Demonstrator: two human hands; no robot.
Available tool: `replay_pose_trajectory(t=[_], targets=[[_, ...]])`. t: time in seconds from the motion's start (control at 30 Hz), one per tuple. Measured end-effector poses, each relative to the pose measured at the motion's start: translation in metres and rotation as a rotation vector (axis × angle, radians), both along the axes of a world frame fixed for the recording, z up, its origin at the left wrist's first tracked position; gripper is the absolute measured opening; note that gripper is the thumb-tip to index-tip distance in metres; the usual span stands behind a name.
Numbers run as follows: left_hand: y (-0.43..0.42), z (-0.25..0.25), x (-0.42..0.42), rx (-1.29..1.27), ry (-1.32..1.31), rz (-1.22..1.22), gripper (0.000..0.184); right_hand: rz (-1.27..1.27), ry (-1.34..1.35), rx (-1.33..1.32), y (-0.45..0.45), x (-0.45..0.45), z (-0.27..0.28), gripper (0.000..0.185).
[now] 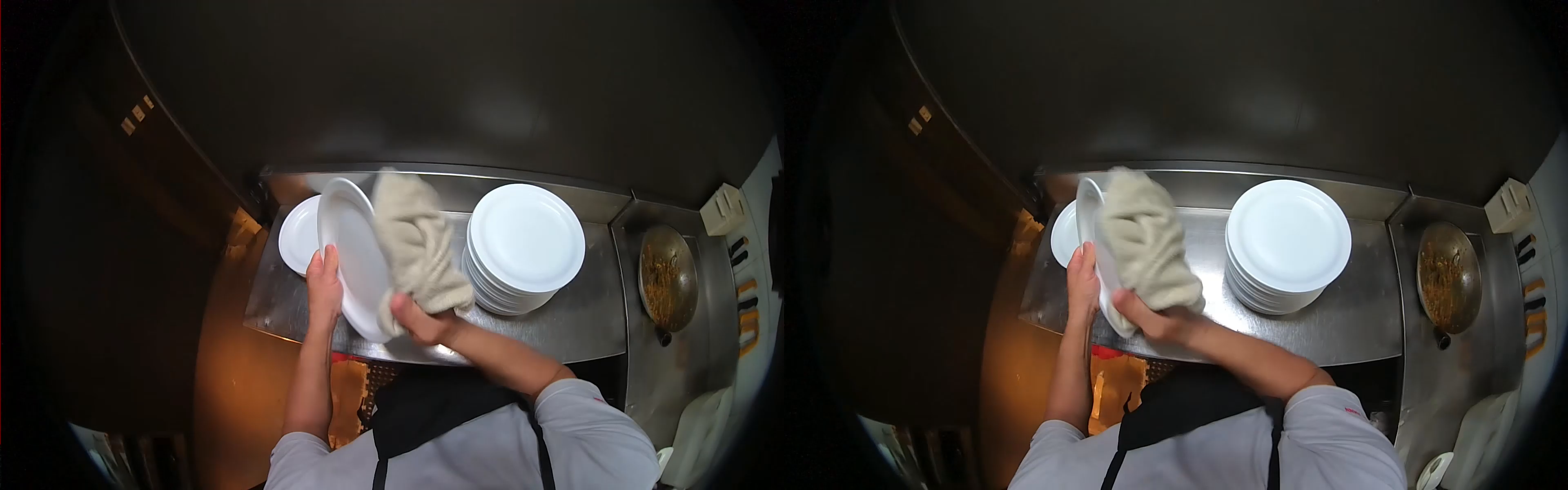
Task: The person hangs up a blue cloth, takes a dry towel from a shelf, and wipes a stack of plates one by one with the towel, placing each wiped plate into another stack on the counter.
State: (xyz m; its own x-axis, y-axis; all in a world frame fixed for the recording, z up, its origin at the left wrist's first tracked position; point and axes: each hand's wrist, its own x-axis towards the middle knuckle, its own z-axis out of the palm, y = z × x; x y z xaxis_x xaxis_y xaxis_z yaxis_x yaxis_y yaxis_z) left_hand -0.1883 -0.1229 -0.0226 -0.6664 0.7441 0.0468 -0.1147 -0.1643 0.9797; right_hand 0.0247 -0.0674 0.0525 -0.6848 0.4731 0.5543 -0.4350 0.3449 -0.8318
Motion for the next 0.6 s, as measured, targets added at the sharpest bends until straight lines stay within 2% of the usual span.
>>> replay_pose_trajectory(t=[0.07, 0.13, 0.17, 0.2, 0.27, 0.33, 0.4, 0.47, 0.5, 0.53, 0.57, 0.6], targets=[[0.001, 0.001, 0.004, 0.004, 0.031, -0.075, 0.033, -0.069, 0.007, 0.091, 0.035, -0.013, 0.027, 0.041], [-0.001, 0.001, 0.015, 0.023, 0.007, -0.163, 0.032, -0.061, -0.002, -0.049, 0.07, -0.034, 0.039, 0.036], [-0.001, 0.002, 0.02, 0.036, -0.005, -0.202, 0.032, 0.201, -0.016, -0.545, 0.084, -0.044, 0.042, 0.048], [0.002, 0.0, 0.024, 0.032, -0.004, -0.214, 0.032, 0.425, 0.032, -0.695, 0.097, -0.058, 0.005, 0.052], [0.012, 0.001, 0.033, 0.136, -0.047, -0.1, 0.032, 0.374, -0.044, -0.849, 0.077, -0.072, -0.038, 0.06], [0.018, 0.01, 0.028, 0.155, -0.101, 0.051, 0.034, 0.143, -0.023, -0.927, 0.014, -0.053, -0.04, 0.058], [0.013, 0.008, 0.001, 0.108, -0.076, 0.196, 0.035, 0.163, 0.154, -0.841, -0.003, -0.04, -0.034, 0.052], [0.009, 0.003, -0.014, 0.091, -0.017, 0.394, 0.039, 0.098, 0.243, -0.503, 0.001, -0.032, -0.05, 0.049], [0.007, 0.008, -0.006, 0.118, 0.017, 0.483, 0.039, -0.015, 0.035, -0.397, 0.016, -0.029, -0.035, 0.044], [0.008, 0.019, 0.009, 0.148, 0.054, 0.566, 0.04, -0.262, -0.058, -0.255, 0.027, -0.033, -0.011, 0.031], [0.009, 0.026, 0.016, 0.182, 0.093, 0.646, 0.041, -0.296, -0.09, -0.345, 0.043, -0.036, 0.0, 0.028], [0.004, 0.018, 0.016, 0.32, 0.173, 0.557, 0.039, -0.33, -0.121, -0.433, 0.058, -0.036, 0.008, 0.026]])
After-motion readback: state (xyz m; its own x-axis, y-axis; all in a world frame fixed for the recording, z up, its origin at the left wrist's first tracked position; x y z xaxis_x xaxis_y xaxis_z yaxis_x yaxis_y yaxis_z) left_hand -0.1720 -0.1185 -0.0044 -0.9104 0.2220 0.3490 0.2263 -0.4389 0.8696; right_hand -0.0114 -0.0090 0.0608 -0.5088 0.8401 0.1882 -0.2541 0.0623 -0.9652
